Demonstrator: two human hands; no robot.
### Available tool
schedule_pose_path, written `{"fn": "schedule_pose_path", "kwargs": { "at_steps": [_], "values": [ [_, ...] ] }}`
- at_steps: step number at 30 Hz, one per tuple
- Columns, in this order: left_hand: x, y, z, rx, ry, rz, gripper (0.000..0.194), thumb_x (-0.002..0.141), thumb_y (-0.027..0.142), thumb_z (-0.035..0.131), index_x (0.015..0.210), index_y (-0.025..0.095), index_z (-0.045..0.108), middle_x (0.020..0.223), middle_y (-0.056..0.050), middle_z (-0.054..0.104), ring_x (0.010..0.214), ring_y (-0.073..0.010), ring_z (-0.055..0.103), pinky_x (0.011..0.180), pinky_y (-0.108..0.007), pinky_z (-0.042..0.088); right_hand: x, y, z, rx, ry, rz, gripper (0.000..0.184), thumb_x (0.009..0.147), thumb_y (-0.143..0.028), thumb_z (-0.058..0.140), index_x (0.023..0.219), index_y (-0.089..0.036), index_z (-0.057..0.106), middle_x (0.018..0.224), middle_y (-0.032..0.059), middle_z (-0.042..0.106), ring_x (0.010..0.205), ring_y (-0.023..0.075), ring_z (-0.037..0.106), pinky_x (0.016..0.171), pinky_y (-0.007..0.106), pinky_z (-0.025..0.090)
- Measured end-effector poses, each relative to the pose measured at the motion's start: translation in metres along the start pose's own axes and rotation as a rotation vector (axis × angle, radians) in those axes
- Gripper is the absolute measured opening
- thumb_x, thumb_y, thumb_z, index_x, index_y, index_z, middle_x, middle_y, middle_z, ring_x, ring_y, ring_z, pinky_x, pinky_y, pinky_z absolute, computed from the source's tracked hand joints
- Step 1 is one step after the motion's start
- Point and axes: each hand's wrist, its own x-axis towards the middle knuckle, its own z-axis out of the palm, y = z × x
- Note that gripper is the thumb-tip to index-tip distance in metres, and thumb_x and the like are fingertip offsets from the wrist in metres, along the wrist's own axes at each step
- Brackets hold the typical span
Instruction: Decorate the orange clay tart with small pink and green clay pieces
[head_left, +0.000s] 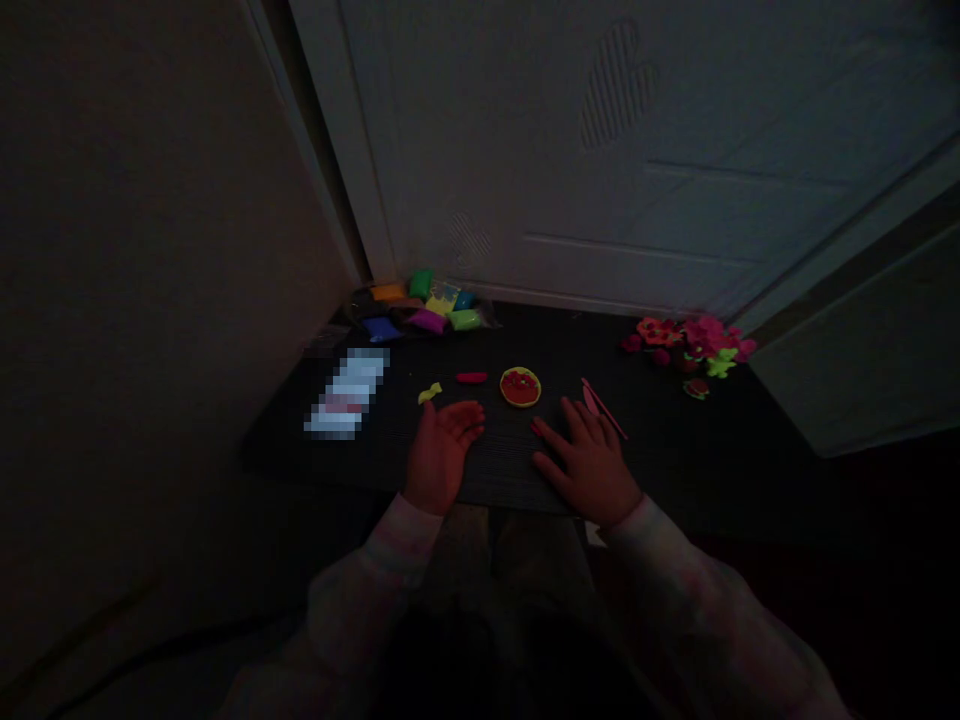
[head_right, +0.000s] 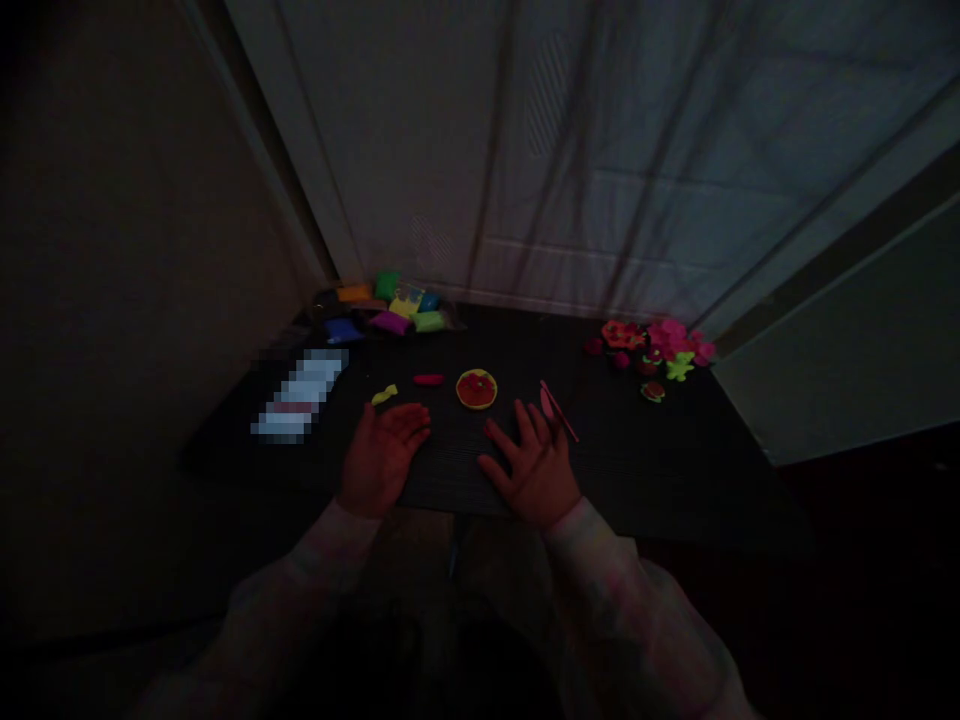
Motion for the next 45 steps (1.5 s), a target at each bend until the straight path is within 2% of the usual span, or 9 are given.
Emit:
{"fn": "schedule_pose_path", "kwargs": {
  "at_steps": [8,12,23,27,31,34,37,41,45],
  "values": [
    [-0.0023,0.0019,0.0017,0.003,0.002,-0.005,0.052,0.087,0.043,0.025,0.071,0.014,0.066,0.076,-0.006,0.064,0.076,-0.0143,0.058,0.072,-0.026,0.042,0.0009,-0.0012,-0.0011,-0.004,0.001,-0.009,0.048,0.081,-0.049,0.037,0.123,-0.026,0.045,0.137,0.0133,0.032,0.123,0.0307,0.028,0.096,0.050,0.019],
    [-0.0014,0.0025,0.0018,0.005,0.012,-0.012,0.053,0.087,0.042,0.024,0.070,0.014,0.066,0.076,-0.007,0.064,0.076,-0.0148,0.058,0.072,-0.026,0.042,0.0013,-0.0007,-0.0016,0.005,-0.016,-0.064,0.048,0.079,-0.051,0.041,0.123,-0.032,0.043,0.137,0.0070,0.033,0.123,0.0261,0.029,0.098,0.045,0.020],
    [-0.0013,0.0014,0.0014,0.006,0.002,-0.007,0.052,0.087,0.043,0.026,0.071,0.014,0.066,0.077,-0.006,0.064,0.077,-0.0145,0.058,0.072,-0.025,0.043,0.0021,0.0007,-0.0029,-0.005,-0.002,-0.009,0.049,0.081,-0.050,0.037,0.123,-0.026,0.045,0.137,0.0130,0.031,0.124,0.0303,0.027,0.096,0.051,0.019],
    [-0.0026,0.0020,0.0025,0.019,0.006,-0.003,0.049,0.086,0.043,0.028,0.071,0.015,0.066,0.078,-0.007,0.065,0.075,-0.0149,0.058,0.072,-0.027,0.043,0.0025,-0.0008,-0.0035,0.013,-0.019,-0.069,0.048,0.078,-0.053,0.040,0.122,-0.033,0.044,0.136,0.0074,0.035,0.123,0.0251,0.030,0.098,0.045,0.021],
    [-0.0016,0.0019,0.0016,0.022,0.009,-0.007,0.050,0.086,0.045,0.029,0.071,0.015,0.066,0.079,-0.007,0.065,0.076,-0.0154,0.058,0.074,-0.027,0.043,0.0031,-0.0017,-0.0033,0.009,0.003,-0.025,0.051,0.080,-0.051,0.038,0.123,-0.025,0.045,0.136,0.0123,0.033,0.123,0.0308,0.028,0.096,0.051,0.019],
    [-0.0003,0.0015,0.0003,0.014,0.010,-0.016,0.050,0.086,0.044,0.029,0.070,0.014,0.066,0.079,-0.008,0.065,0.075,-0.0156,0.059,0.073,-0.027,0.043,0.0033,-0.0029,-0.0028,0.027,-0.017,-0.078,0.050,0.078,-0.054,0.040,0.122,-0.031,0.045,0.136,0.0077,0.036,0.123,0.0257,0.030,0.098,0.045,0.021],
    [0.0000,0.0014,0.0002,0.002,0.009,-0.019,0.050,0.086,0.044,0.029,0.070,0.014,0.066,0.078,-0.008,0.065,0.075,-0.0151,0.059,0.073,-0.027,0.043,0.0040,-0.0021,-0.0022,0.018,0.001,-0.028,0.052,0.081,-0.052,0.034,0.123,-0.024,0.045,0.136,0.0150,0.033,0.124,0.0302,0.027,0.096,0.051,0.019],
    [-0.0010,0.0020,0.0013,-0.015,0.010,-0.025,0.052,0.087,0.041,0.026,0.069,0.013,0.066,0.076,-0.007,0.065,0.074,-0.0145,0.059,0.070,-0.026,0.043,0.0046,0.0001,-0.0017,0.030,-0.021,-0.072,0.051,0.079,-0.055,0.036,0.124,-0.031,0.043,0.136,0.0091,0.034,0.124,0.0261,0.029,0.098,0.046,0.020],
    [-0.0019,0.0031,0.0018,-0.028,0.008,-0.029,0.053,0.088,0.041,0.025,0.070,0.013,0.066,0.075,-0.007,0.065,0.074,-0.0142,0.059,0.070,-0.025,0.043,0.0047,-0.0014,-0.0019,0.024,-0.006,-0.018,0.052,0.082,-0.052,0.033,0.123,-0.023,0.045,0.136,0.0158,0.032,0.124,0.0315,0.027,0.096,0.051,0.019]
  ]
}}
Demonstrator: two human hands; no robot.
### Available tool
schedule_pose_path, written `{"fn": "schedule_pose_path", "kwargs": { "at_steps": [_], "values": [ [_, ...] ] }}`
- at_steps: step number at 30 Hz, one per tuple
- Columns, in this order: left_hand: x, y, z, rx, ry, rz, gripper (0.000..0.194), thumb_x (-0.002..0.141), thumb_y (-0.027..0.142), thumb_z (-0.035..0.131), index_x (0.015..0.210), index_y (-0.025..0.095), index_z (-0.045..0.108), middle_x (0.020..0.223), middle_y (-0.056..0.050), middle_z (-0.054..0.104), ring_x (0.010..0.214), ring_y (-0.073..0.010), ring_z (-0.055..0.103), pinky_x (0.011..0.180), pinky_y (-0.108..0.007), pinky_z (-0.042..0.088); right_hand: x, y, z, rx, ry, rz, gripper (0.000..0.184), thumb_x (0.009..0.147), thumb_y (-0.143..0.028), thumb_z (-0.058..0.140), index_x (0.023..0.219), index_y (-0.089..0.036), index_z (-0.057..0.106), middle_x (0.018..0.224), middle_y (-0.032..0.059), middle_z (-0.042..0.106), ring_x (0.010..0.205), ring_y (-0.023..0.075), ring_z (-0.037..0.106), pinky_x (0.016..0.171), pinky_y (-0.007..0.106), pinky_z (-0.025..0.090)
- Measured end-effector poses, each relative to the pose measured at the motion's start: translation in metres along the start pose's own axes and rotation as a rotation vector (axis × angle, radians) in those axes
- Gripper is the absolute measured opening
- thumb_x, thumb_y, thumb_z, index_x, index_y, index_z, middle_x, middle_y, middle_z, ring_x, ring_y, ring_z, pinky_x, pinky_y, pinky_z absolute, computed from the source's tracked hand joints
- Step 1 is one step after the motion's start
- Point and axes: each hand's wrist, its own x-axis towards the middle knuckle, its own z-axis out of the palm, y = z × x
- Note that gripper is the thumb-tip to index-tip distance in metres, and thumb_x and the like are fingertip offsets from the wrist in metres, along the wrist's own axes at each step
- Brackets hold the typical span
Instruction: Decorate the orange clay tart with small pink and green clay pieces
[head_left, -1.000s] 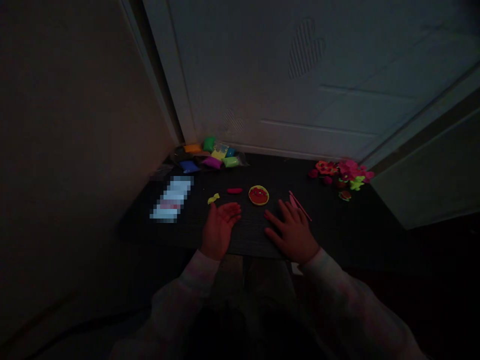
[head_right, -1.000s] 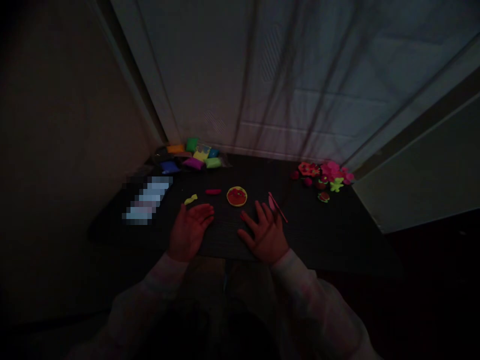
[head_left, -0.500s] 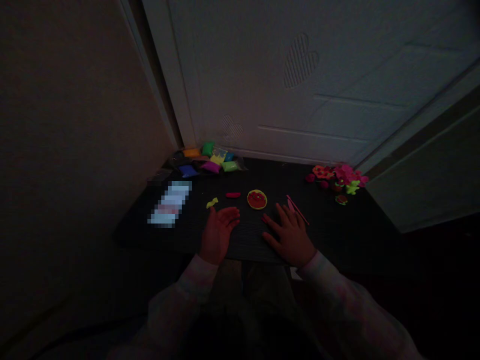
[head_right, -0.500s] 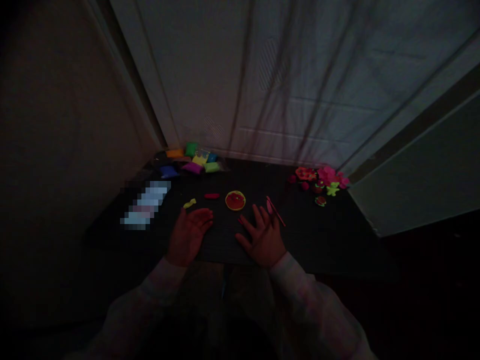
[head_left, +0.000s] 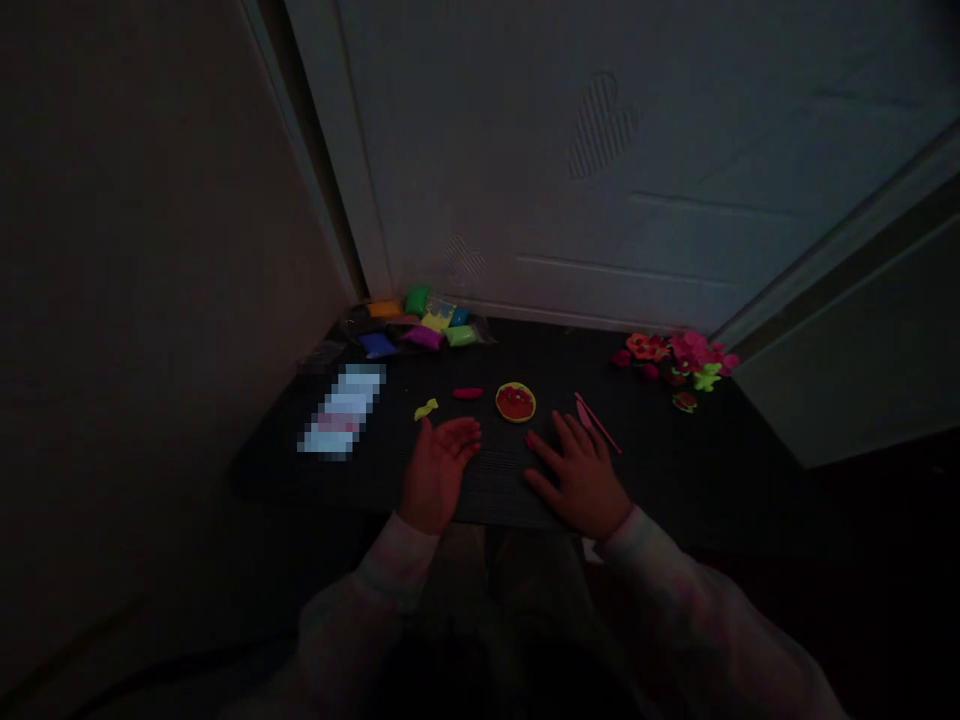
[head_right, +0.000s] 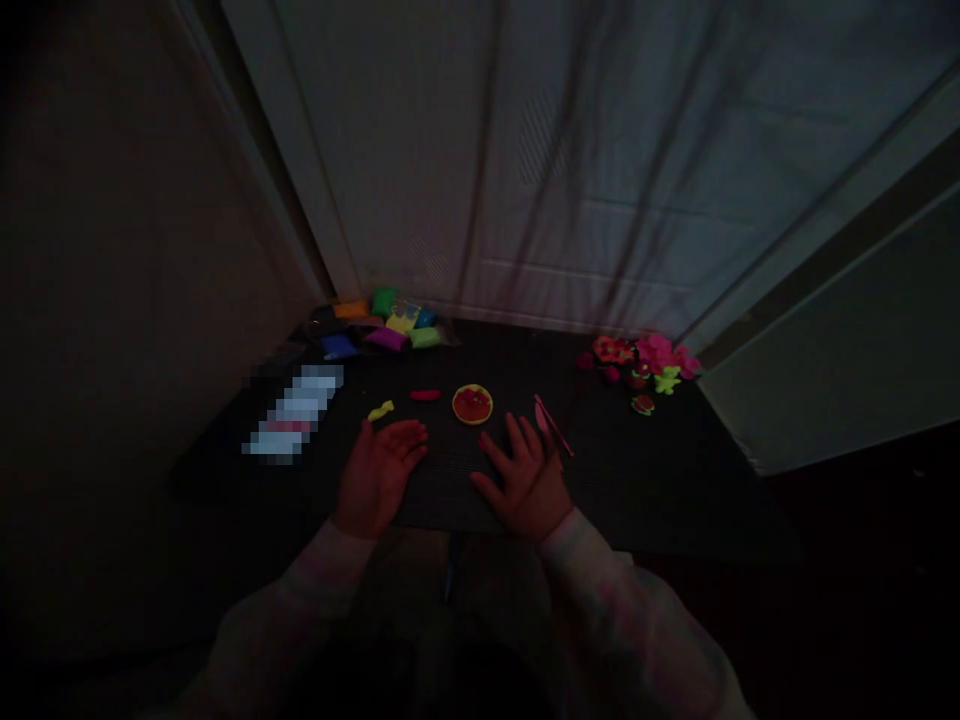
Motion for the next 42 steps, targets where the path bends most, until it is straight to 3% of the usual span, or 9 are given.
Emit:
{"fn": "schedule_pose_path", "kwargs": {
  "at_steps": [4,14,18,22,25,29,33,37,42],
  "values": [
    [0.0002,0.0007,-0.0001,0.001,-0.004,-0.006,0.053,0.088,0.040,0.024,0.071,0.013,0.066,0.076,-0.007,0.065,0.074,-0.0143,0.059,0.071,-0.026,0.043,-0.0002,-0.0039,-0.0005,0.022,-0.017,-0.042,0.050,0.079,-0.055,0.037,0.122,-0.031,0.045,0.137,0.0085,0.033,0.124,0.0260,0.029,0.099,0.045,0.018],
    [0.0006,0.0000,-0.0013,-0.005,0.010,-0.002,0.054,0.088,0.041,0.024,0.071,0.012,0.066,0.077,-0.007,0.065,0.076,-0.0144,0.059,0.070,-0.025,0.043,0.0018,-0.0009,-0.0010,0.003,0.008,0.024,0.050,0.081,-0.052,0.035,0.122,-0.025,0.047,0.137,0.0132,0.031,0.123,0.0309,0.028,0.096,0.051,0.019],
    [0.0008,0.0006,-0.0010,-0.008,0.017,-0.004,0.055,0.088,0.041,0.024,0.070,0.012,0.066,0.076,-0.007,0.065,0.074,-0.0145,0.059,0.070,-0.026,0.043,0.0017,-0.0010,0.0002,0.014,-0.004,-0.045,0.050,0.079,-0.055,0.038,0.122,-0.032,0.044,0.138,0.0065,0.032,0.124,0.0253,0.028,0.098,0.045,0.019],
    [0.0015,0.0004,-0.0011,-0.009,0.019,-0.006,0.055,0.088,0.041,0.023,0.069,0.012,0.066,0.076,-0.007,0.065,0.074,-0.0145,0.059,0.069,-0.026,0.043,0.0010,-0.0008,0.0013,-0.003,0.019,0.009,0.051,0.081,-0.050,0.037,0.123,-0.023,0.046,0.137,0.0147,0.031,0.123,0.0321,0.027,0.096,0.052,0.018],
    [0.0018,0.0005,-0.0010,-0.011,0.018,-0.009,0.055,0.088,0.041,0.024,0.069,0.012,0.066,0.075,-0.007,0.065,0.074,-0.0145,0.059,0.069,-0.026,0.043,0.0012,-0.0020,0.0005,0.010,-0.009,-0.059,0.051,0.078,-0.054,0.040,0.123,-0.031,0.044,0.136,0.0078,0.034,0.123,0.0262,0.030,0.098,0.046,0.020],
    [0.0017,0.0011,-0.0002,-0.012,0.023,-0.013,0.055,0.088,0.042,0.024,0.069,0.012,0.066,0.074,-0.007,0.065,0.074,-0.0145,0.059,0.069,-0.026,0.043,0.0027,-0.0030,-0.0009,0.005,0.006,-0.011,0.051,0.081,-0.053,0.034,0.123,-0.025,0.045,0.136,0.0130,0.032,0.123,0.0310,0.027,0.096,0.052,0.018],
    [0.0013,0.0015,0.0003,-0.013,0.023,-0.016,0.056,0.088,0.041,0.023,0.069,0.012,0.066,0.075,-0.007,0.065,0.073,-0.0143,0.059,0.069,-0.026,0.043,0.0031,-0.0038,-0.0004,0.019,-0.012,-0.070,0.052,0.078,-0.057,0.038,0.123,-0.033,0.043,0.137,0.0065,0.033,0.124,0.0254,0.029,0.098,0.045,0.019],
    [0.0015,0.0014,-0.0003,-0.014,0.022,-0.019,0.055,0.088,0.042,0.024,0.069,0.012,0.067,0.075,-0.007,0.065,0.073,-0.0146,0.059,0.069,-0.026,0.043,0.0052,-0.0035,-0.0001,0.006,0.008,0.004,0.052,0.081,-0.052,0.034,0.123,-0.023,0.045,0.137,0.0149,0.031,0.124,0.0315,0.027,0.096,0.052,0.017],
    [0.0019,0.0010,-0.0012,-0.020,0.021,-0.018,0.055,0.088,0.042,0.024,0.069,0.013,0.067,0.074,-0.007,0.065,0.074,-0.0145,0.059,0.069,-0.025,0.043,0.0083,-0.0058,-0.0006,0.023,-0.017,-0.041,0.049,0.080,-0.054,0.037,0.122,-0.031,0.045,0.137,0.0093,0.032,0.123,0.0272,0.028,0.097,0.047,0.018]
  ]
}}
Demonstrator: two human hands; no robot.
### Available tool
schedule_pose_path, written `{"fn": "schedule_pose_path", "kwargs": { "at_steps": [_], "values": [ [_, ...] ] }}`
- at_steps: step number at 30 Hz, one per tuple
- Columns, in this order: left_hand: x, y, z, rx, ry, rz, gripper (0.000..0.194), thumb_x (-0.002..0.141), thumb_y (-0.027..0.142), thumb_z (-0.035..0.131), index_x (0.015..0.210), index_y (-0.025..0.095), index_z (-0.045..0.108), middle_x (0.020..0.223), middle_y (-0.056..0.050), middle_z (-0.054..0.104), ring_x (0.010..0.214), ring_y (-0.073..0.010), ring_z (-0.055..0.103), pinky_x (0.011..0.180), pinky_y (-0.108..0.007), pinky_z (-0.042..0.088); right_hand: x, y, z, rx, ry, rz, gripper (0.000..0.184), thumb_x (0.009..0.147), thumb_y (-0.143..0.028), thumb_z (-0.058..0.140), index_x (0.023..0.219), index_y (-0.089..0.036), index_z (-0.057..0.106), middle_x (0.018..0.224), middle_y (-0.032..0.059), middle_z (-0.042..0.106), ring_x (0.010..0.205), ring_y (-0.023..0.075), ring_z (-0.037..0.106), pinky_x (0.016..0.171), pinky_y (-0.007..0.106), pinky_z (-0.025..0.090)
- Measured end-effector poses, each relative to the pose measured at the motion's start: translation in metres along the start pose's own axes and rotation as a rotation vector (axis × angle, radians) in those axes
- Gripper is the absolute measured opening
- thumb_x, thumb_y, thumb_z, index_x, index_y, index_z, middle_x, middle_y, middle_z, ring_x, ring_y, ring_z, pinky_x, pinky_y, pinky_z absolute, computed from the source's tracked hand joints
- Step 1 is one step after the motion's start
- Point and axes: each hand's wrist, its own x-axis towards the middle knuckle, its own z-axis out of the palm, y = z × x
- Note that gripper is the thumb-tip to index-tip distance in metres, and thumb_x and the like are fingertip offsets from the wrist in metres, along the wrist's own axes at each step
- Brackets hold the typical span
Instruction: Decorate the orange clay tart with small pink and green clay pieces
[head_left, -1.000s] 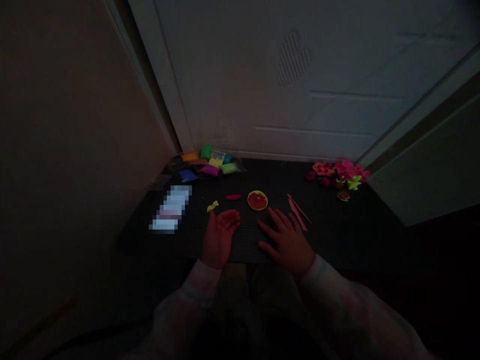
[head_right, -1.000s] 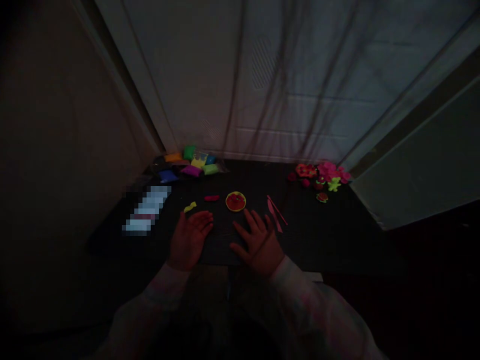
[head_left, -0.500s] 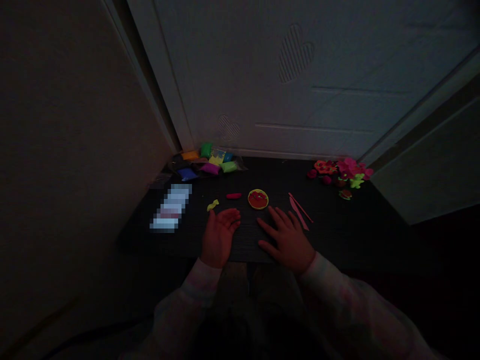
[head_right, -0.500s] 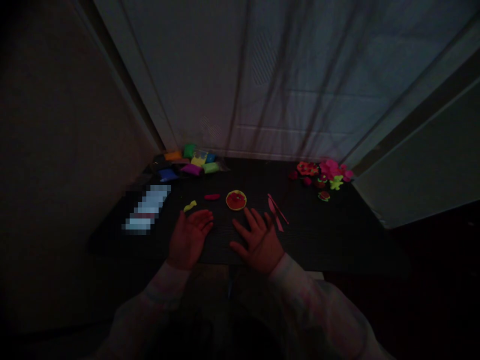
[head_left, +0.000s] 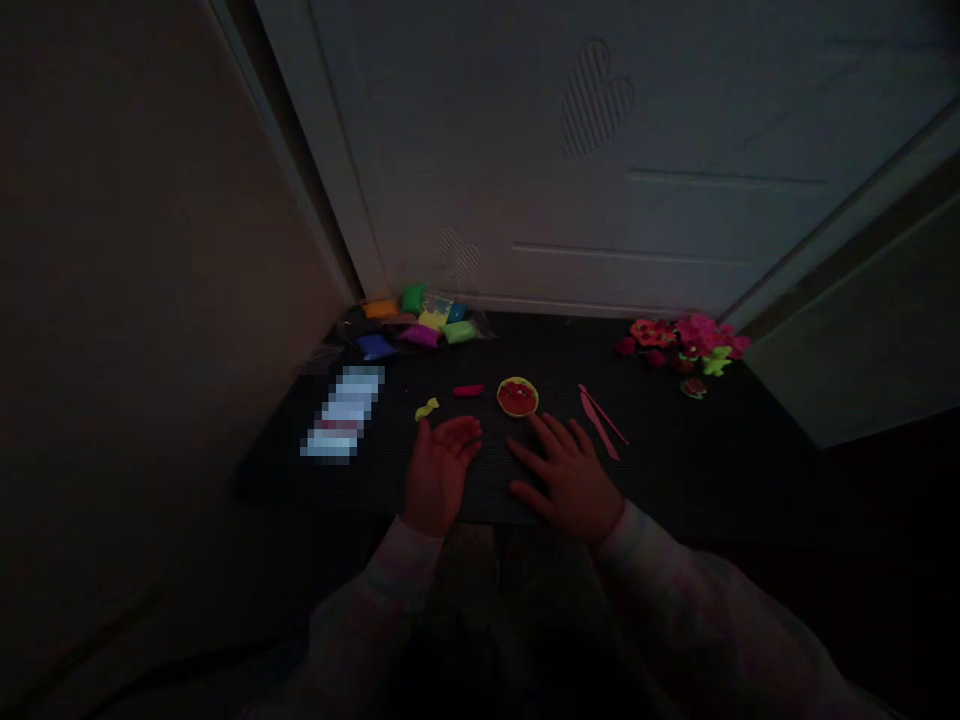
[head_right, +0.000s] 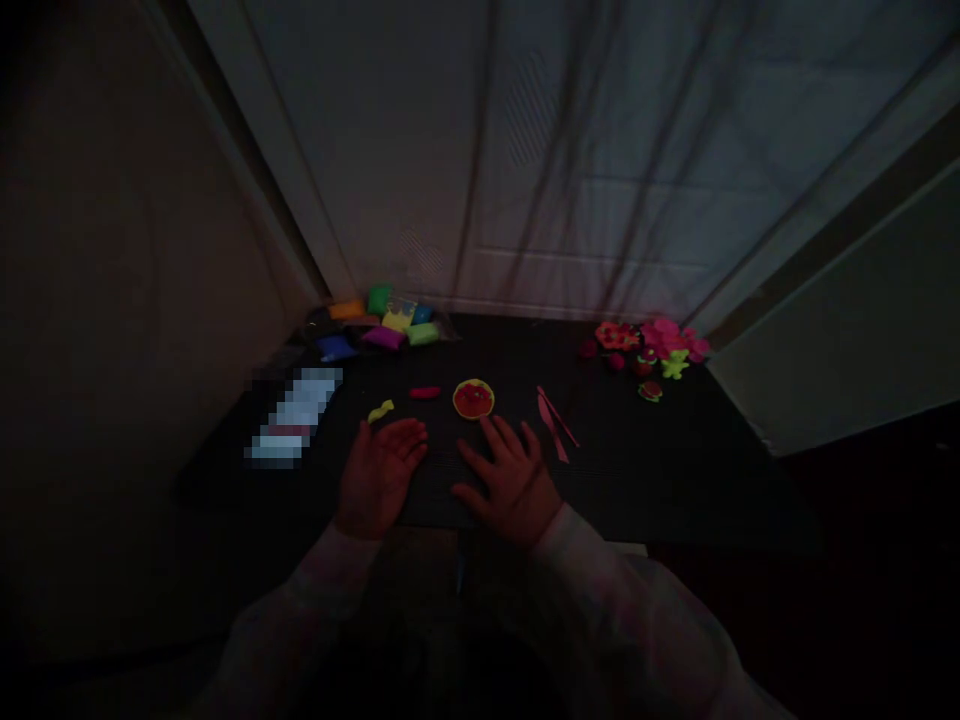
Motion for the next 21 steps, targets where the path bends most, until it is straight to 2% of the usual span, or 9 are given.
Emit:
{"fn": "schedule_pose_path", "kwargs": {
  "at_steps": [3,7,10,14,17,19,21],
  "values": [
    [-0.0004,-0.0001,0.0000,-0.003,-0.002,0.001,0.055,0.087,0.043,0.024,0.069,0.013,0.067,0.075,-0.007,0.065,0.075,-0.0147,0.059,0.070,-0.026,0.043,0.0006,0.0003,0.0001,0.000,0.004,0.031,0.051,0.081,-0.053,0.033,0.123,-0.027,0.045,0.137,0.0126,0.031,0.123,0.0306,0.028,0.095,0.051,0.019],
    [-0.0006,0.0001,0.0000,-0.007,-0.005,-0.002,0.055,0.088,0.042,0.024,0.069,0.012,0.067,0.075,-0.007,0.065,0.074,-0.0145,0.059,0.070,-0.026,0.043,-0.0002,0.0013,0.0006,0.015,-0.010,-0.011,0.051,0.080,-0.056,0.035,0.123,-0.032,0.043,0.138,0.0086,0.031,0.124,0.0265,0.027,0.098,0.047,0.018],
    [-0.0004,0.0002,0.0000,-0.012,-0.005,-0.006,0.055,0.087,0.042,0.024,0.069,0.012,0.067,0.075,-0.007,0.065,0.074,-0.0147,0.059,0.070,-0.026,0.043,-0.0005,0.0017,0.0004,0.013,0.005,0.032,0.051,0.082,-0.053,0.032,0.123,-0.026,0.044,0.137,0.0136,0.030,0.124,0.0313,0.026,0.096,0.052,0.017],
    [-0.0002,0.0003,0.0007,-0.022,0.001,-0.016,0.053,0.087,0.042,0.026,0.070,0.012,0.066,0.075,-0.007,0.065,0.074,-0.0147,0.059,0.069,-0.026,0.043,-0.0008,0.0021,-0.0001,0.038,-0.014,-0.039,0.050,0.079,-0.056,0.037,0.123,-0.033,0.044,0.138,0.0072,0.031,0.124,0.0262,0.027,0.099,0.047,0.017],
    [0.0002,0.0006,0.0010,-0.043,0.013,-0.020,0.051,0.087,0.043,0.028,0.070,0.012,0.064,0.075,-0.007,0.064,0.074,-0.0147,0.059,0.068,-0.026,0.043,-0.0009,0.0024,-0.0003,0.047,0.003,0.002,0.050,0.081,-0.052,0.035,0.124,-0.027,0.044,0.138,0.0137,0.030,0.124,0.0312,0.026,0.096,0.053,0.018],
    [0.0001,0.0012,0.0009,-0.070,0.016,-0.019,0.046,0.086,0.041,0.031,0.064,0.014,0.060,0.068,-0.005,0.062,0.068,-0.0128,0.058,0.065,-0.025,0.043,-0.0020,-0.0003,-0.0007,0.066,0.002,-0.012,0.049,0.081,-0.051,0.037,0.124,-0.027,0.044,0.137,0.0138,0.031,0.124,0.0311,0.027,0.095,0.053,0.019],
    [-0.0009,0.0027,0.0002,-0.098,0.008,-0.023,0.040,0.085,0.035,0.038,0.052,0.016,0.050,0.052,0.001,0.053,0.052,-0.0087,0.052,0.056,-0.022,0.041,-0.0042,-0.0053,-0.0014,0.096,-0.006,-0.064,0.048,0.079,-0.051,0.041,0.123,-0.032,0.043,0.137,0.0102,0.032,0.124,0.0277,0.028,0.097,0.050,0.020]
  ]
}}
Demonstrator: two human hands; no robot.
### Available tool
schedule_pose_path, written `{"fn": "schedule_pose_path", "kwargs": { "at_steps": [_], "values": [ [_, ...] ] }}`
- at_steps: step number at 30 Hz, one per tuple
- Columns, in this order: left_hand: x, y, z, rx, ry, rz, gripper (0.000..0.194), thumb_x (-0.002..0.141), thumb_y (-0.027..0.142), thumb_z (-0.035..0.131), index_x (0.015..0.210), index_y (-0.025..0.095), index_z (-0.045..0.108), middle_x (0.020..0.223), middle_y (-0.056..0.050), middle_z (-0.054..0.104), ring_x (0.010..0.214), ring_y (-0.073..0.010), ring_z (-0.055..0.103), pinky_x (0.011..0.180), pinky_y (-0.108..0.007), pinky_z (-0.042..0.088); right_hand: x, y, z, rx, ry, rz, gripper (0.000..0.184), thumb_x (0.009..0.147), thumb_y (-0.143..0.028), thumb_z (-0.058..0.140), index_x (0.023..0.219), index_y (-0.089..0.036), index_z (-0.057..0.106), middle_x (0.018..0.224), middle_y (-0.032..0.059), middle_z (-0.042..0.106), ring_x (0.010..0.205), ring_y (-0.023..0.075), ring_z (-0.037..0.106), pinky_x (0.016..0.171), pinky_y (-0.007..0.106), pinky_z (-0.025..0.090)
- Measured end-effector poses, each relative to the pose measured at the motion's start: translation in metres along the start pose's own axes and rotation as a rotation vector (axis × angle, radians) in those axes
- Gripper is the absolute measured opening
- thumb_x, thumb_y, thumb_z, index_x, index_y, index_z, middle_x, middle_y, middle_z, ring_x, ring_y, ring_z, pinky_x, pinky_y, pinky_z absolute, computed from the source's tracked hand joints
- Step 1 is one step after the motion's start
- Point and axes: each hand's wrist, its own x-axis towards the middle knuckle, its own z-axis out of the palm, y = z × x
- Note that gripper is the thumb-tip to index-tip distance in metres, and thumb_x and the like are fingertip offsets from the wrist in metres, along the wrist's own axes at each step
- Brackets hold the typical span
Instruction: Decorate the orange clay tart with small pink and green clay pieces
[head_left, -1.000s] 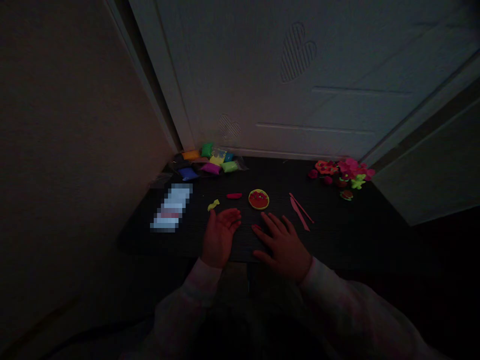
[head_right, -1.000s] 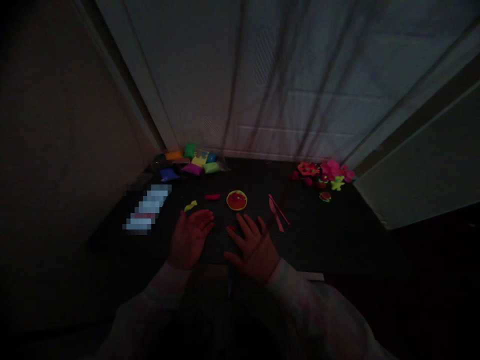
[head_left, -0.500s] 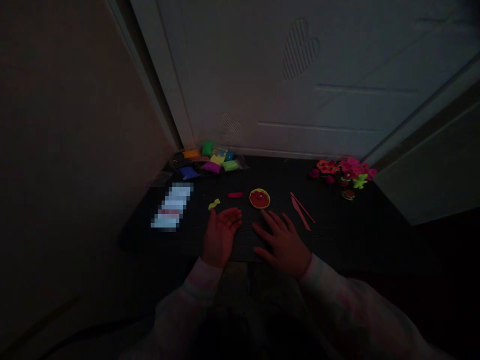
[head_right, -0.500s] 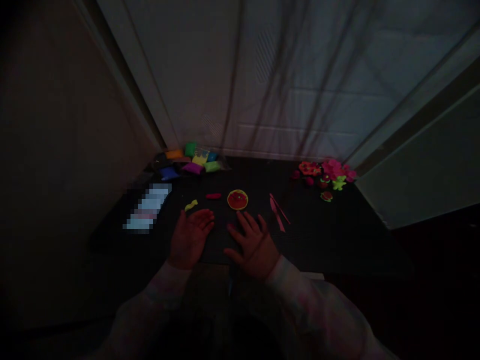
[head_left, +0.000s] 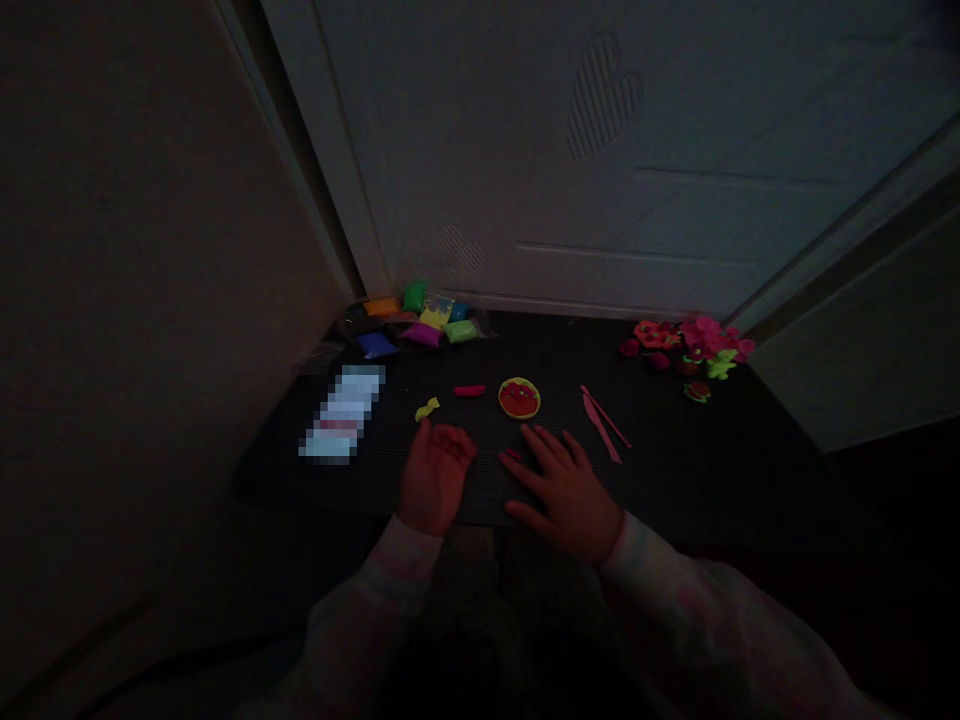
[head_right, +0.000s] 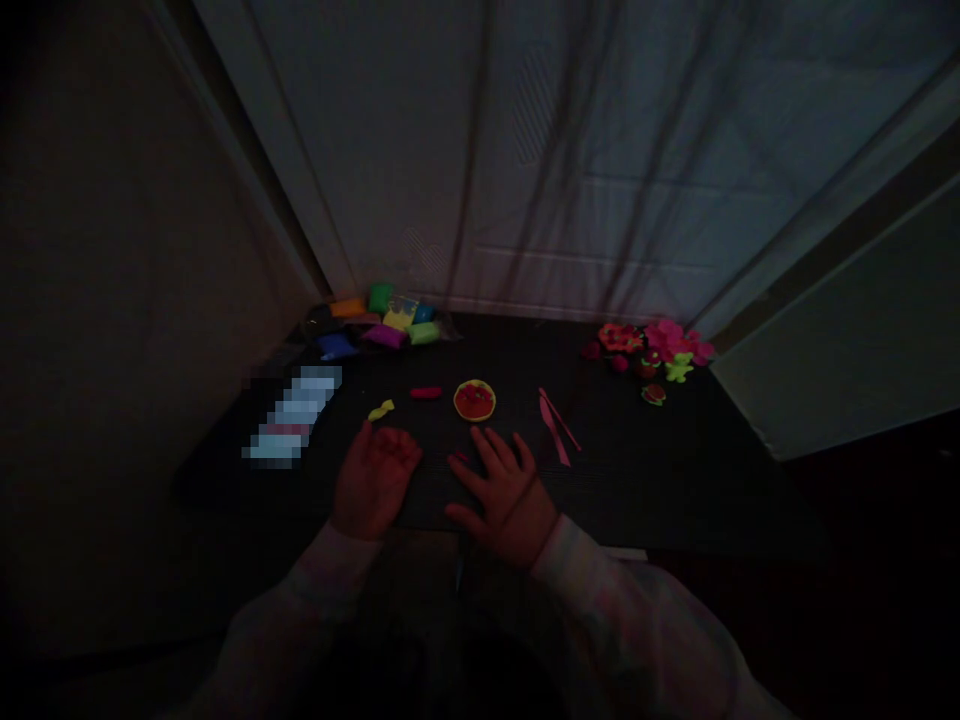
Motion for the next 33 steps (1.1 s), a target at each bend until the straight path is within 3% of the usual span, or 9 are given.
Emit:
{"fn": "schedule_pose_path", "kwargs": {
  "at_steps": [3,6,10,13,19,26,29,31,33],
  "values": [
    [-0.003,0.005,-0.003,-0.021,-0.007,-0.020,0.041,0.083,0.025,0.043,0.044,0.017,0.033,0.036,0.008,0.028,0.031,-0.0044,0.029,0.038,-0.019,0.028,-0.003,-0.005,-0.001,0.048,0.017,-0.030,0.044,0.080,-0.048,0.042,0.122,-0.033,0.045,0.137,0.0089,0.032,0.125,0.0263,0.027,0.098,0.049,0.020],
    [-0.005,0.013,-0.008,-0.021,0.022,-0.023,0.040,0.083,0.021,0.040,0.045,0.018,0.028,0.033,0.009,0.021,0.027,-0.0044,0.019,0.033,-0.019,0.018,-0.005,0.001,-0.003,0.103,0.062,0.003,0.042,0.083,-0.042,0.040,0.122,-0.027,0.046,0.135,0.0102,0.035,0.124,0.0242,0.029,0.098,0.046,0.025],
    [-0.003,0.028,-0.017,-0.010,0.069,0.036,0.040,0.082,0.019,0.040,0.046,0.018,0.026,0.033,0.010,0.020,0.027,-0.0045,0.019,0.033,-0.020,0.016,-0.002,0.011,-0.002,0.171,0.097,0.083,0.039,0.084,-0.039,0.040,0.113,-0.018,0.053,0.119,0.0104,0.052,0.109,0.0182,0.047,0.088,0.033,0.039],
    [0.000,0.036,-0.019,0.000,0.080,0.081,0.040,0.082,0.019,0.041,0.046,0.018,0.025,0.033,0.010,0.020,0.027,-0.0042,0.020,0.034,-0.019,0.018,0.007,0.008,0.000,0.185,0.091,0.127,0.034,0.080,-0.042,0.047,0.099,-0.018,0.060,0.098,0.0080,0.062,0.092,0.0183,0.055,0.079,0.032,0.043],
    [-0.001,0.037,-0.018,0.070,0.044,0.099,0.041,0.084,0.021,0.037,0.045,0.018,0.029,0.035,0.009,0.022,0.030,-0.0045,0.023,0.036,-0.019,0.023,0.020,-0.005,-0.001,0.166,0.071,0.144,0.020,0.081,-0.032,0.047,0.078,-0.019,0.062,0.083,0.0048,0.063,0.079,0.0163,0.056,0.070,0.030,0.040],
    [0.003,0.031,-0.024,0.306,0.013,0.254,0.037,0.081,0.025,0.042,0.046,0.018,0.035,0.039,0.008,0.024,0.033,-0.0056,0.025,0.039,-0.020,0.028,0.002,0.003,-0.004,0.105,0.091,0.163,0.025,0.083,-0.032,0.042,0.078,-0.018,0.062,0.082,0.0067,0.062,0.077,0.0173,0.054,0.070,0.031,0.038],
    [0.003,0.024,-0.026,0.527,-0.012,0.356,0.025,0.075,0.022,0.053,0.050,0.019,0.049,0.046,0.005,0.040,0.045,-0.0086,0.042,0.050,-0.021,0.037,-0.005,0.004,-0.002,0.078,0.085,0.145,0.027,0.083,-0.034,0.042,0.087,-0.016,0.062,0.087,0.0085,0.062,0.081,0.0182,0.054,0.071,0.032,0.039],
    [0.001,0.021,-0.027,0.702,-0.057,0.394,0.006,0.065,0.018,0.064,0.062,0.021,0.061,0.064,0.001,0.058,0.073,-0.0151,0.055,0.071,-0.024,0.041,-0.009,0.006,-0.001,0.064,0.076,0.114,0.031,0.083,-0.036,0.042,0.098,-0.015,0.060,0.095,0.0100,0.061,0.087,0.0191,0.053,0.075,0.033,0.040],
    [-0.001,0.019,-0.028,0.845,-0.127,0.395,0.022,0.056,0.015,0.071,0.076,0.021,0.066,0.091,-0.003,0.065,0.105,-0.0230,0.049,0.095,-0.030,0.030,-0.013,0.007,-0.001,0.049,0.060,0.068,0.037,0.083,-0.038,0.042,0.110,-0.015,0.054,0.106,0.0111,0.058,0.096,0.0202,0.050,0.082,0.035,0.038]
  ]
}}
